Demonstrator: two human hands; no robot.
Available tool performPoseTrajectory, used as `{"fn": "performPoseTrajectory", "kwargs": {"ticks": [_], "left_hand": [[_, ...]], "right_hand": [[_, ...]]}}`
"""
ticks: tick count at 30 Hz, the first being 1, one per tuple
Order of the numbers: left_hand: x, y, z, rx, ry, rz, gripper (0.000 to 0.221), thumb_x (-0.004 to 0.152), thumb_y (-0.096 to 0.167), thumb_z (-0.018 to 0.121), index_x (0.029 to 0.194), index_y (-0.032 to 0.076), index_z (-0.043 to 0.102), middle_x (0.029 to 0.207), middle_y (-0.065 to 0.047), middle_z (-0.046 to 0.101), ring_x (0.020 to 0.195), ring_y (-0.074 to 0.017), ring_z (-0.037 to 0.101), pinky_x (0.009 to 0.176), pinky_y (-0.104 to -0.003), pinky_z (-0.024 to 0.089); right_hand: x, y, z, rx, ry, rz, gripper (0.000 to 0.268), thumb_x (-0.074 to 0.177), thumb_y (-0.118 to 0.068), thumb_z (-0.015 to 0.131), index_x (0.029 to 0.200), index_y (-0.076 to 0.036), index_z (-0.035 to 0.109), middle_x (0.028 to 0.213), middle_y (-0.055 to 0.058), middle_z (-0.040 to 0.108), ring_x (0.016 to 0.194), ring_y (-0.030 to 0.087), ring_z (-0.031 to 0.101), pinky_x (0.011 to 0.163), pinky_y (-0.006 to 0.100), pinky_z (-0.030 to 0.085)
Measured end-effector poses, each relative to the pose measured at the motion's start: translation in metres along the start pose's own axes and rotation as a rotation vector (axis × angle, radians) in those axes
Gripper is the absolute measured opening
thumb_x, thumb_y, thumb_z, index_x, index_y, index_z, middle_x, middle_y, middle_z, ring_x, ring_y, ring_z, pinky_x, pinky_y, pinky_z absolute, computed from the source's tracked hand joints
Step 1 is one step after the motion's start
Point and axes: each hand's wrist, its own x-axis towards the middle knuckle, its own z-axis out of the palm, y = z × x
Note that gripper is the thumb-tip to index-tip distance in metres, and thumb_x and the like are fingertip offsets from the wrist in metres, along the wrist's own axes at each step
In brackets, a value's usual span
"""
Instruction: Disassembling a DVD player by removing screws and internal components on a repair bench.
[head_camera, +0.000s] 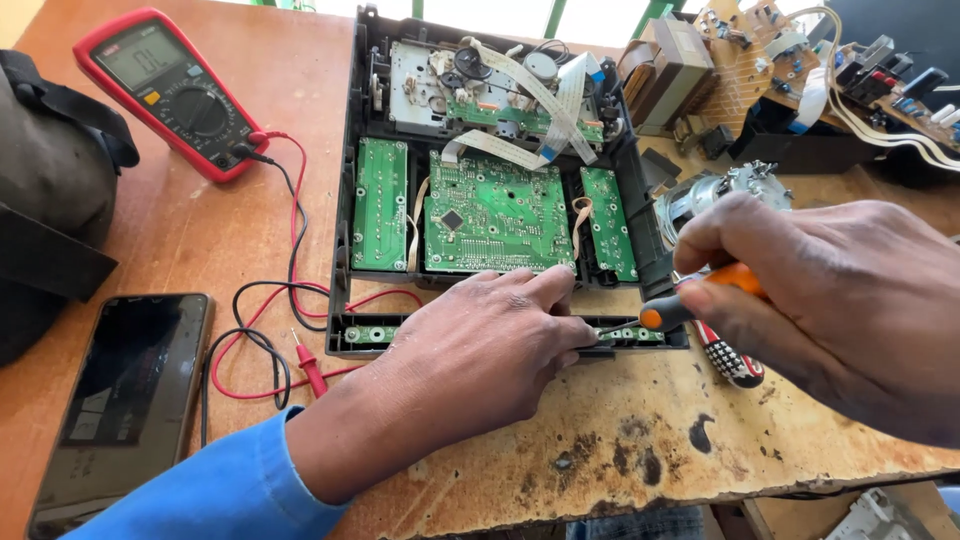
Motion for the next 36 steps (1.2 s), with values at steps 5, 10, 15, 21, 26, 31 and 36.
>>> {"fn": "performPoseTrajectory", "kwargs": {"ticks": [5,10,15,21,26,31,36], "left_hand": [[-0.001,0.0,-0.001,0.001,0.006,0.005,0.023,0.092,0.021,0.061,0.106,0.02,0.078,0.1,-0.01,0.057,0.081,-0.0341,0.061,0.069,-0.05,0.046],[-0.001,0.001,-0.003,0.009,-0.017,-0.007,0.022,0.093,0.021,0.059,0.104,0.019,0.078,0.1,-0.011,0.056,0.081,-0.0349,0.06,0.068,-0.051,0.046],[-0.001,0.001,-0.002,-0.004,-0.009,-0.008,0.023,0.093,0.022,0.06,0.108,0.02,0.078,0.099,-0.01,0.056,0.082,-0.035,0.061,0.069,-0.051,0.046],[-0.001,-0.002,0.0,0.008,-0.003,0.002,0.022,0.092,0.021,0.061,0.105,0.019,0.078,0.1,-0.011,0.056,0.082,-0.0344,0.061,0.069,-0.05,0.046],[0.0,0.0,-0.002,-0.014,-0.001,0.009,0.02,0.091,0.02,0.061,0.103,0.019,0.077,0.099,-0.011,0.057,0.08,-0.0349,0.061,0.068,-0.05,0.046],[0.0,0.0,-0.003,-0.021,-0.008,-0.01,0.024,0.092,0.022,0.061,0.108,0.02,0.078,0.1,-0.011,0.056,0.087,-0.0348,0.061,0.072,-0.05,0.047],[0.0,0.001,-0.003,0.004,-0.028,0.001,0.029,0.09,0.019,0.059,0.113,0.021,0.077,0.097,-0.011,0.055,0.084,-0.035,0.061,0.073,-0.05,0.047]], "right_hand": [[0.004,-0.002,-0.003,-0.16,-0.032,0.139,0.031,0.09,-0.071,0.043,0.105,-0.049,0.061,0.036,0.004,0.054,0.037,0.027,0.063,0.054,0.039,0.043],[-0.001,0.002,-0.003,0.109,-0.011,0.08,0.031,0.091,-0.052,0.05,0.118,-0.038,0.057,0.085,-0.008,0.068,0.065,0.021,0.063,0.066,0.041,0.048],[0.005,-0.004,-0.001,-0.049,0.041,0.001,0.035,0.093,-0.06,0.043,0.115,-0.034,0.051,0.053,-0.005,0.068,0.048,0.025,0.067,0.057,0.04,0.05],[0.001,-0.004,-0.003,0.053,-0.041,0.12,0.041,0.087,-0.056,0.046,0.123,-0.038,0.049,0.088,-0.009,0.081,0.071,0.021,0.077,0.069,0.045,0.056],[0.003,0.0,-0.002,-0.075,-0.028,0.051,0.04,0.094,-0.061,0.037,0.124,-0.038,0.05,0.057,-0.004,0.072,0.058,0.027,0.075,0.062,0.041,0.051],[0.006,-0.01,-0.007,-0.093,-0.074,0.272,0.036,0.091,-0.069,0.037,0.117,-0.052,0.056,0.035,0.005,0.053,0.042,0.029,0.068,0.058,0.04,0.044],[0.0,-0.007,-0.005,-0.095,-0.113,0.189,0.038,0.089,-0.062,0.049,0.121,-0.041,0.044,0.067,-0.006,0.07,0.054,0.021,0.065,0.063,0.04,0.051]]}}
